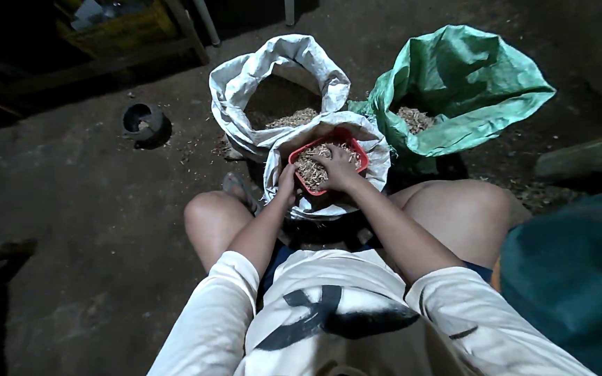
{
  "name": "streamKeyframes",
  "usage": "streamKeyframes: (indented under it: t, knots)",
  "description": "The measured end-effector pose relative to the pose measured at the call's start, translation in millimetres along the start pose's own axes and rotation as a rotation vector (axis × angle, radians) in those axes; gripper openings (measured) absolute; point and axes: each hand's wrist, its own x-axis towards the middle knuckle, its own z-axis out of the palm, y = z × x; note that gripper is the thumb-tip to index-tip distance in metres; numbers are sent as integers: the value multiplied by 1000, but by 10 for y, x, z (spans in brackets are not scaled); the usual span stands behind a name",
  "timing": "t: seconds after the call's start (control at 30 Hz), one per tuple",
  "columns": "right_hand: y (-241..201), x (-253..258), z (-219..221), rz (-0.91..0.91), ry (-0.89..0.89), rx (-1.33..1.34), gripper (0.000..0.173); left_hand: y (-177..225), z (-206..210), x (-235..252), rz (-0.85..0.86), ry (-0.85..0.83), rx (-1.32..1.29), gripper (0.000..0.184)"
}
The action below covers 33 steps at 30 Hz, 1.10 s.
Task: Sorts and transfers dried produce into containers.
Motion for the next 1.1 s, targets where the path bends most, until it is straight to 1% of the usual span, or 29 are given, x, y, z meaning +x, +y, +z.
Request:
streamKeyframes:
  t: [0.07,0.13,0.23,0.3,0.37,0.43,0.53,0.6,0.67,0.77,0.8,0.87,0.93,1.0,1.07,1.1]
  knots:
    - [-13,34,45,12,5,-28,87,1,-10,7,-12,-1,3,46]
    - [51,97,-1,9,16,-18,80,4,-24,17,-17,0,11,46]
    - [159,170,-216,19,20,86,71,22,-14,1,-29,-5,7,46]
    - [181,167,-414,-9,26,152,67,19,-8,11,-31,-31,13,47]
    - [170,156,-554,-33,37,204,66,14,-11,15,-27,-57,13,47]
    - [192,184,-553,-55,26,226,65,14,-10,18,-30,-50,16,46]
    - [219,210,-543,-19,-14,289,68,44,10,21,-23,-46,30,43]
    - [226,207,-577,0,-55,353,68,33,0,24,-25,-40,33,45]
    - [270,228,-590,9,-104,450,66,36,1,10,-19,-36,44,45]
    - [389,192,-631,25,-136,758,55,50,24,-29,-6,-42,42,45]
    - [420,156,-647,26,-120,905,53,51,31,-22,-12,-33,22,43]
    - [484,63,-687,12,-31,1225,53,57,38,-2,-33,-21,-8,41]
    - [607,4,-795,-17,91,1435,47,61,35,8,-36,-13,-14,39]
    - [846,9,-973,-36,245,1548,30,78,40,4,-43,-19,-23,41]
    - [1159,50,-1227,-37,390,1620,21,90,54,-7,-47,-15,-31,41]
    - [1274,62,-1385,-11,457,1609,19,102,57,-20,-44,-19,-30,41]
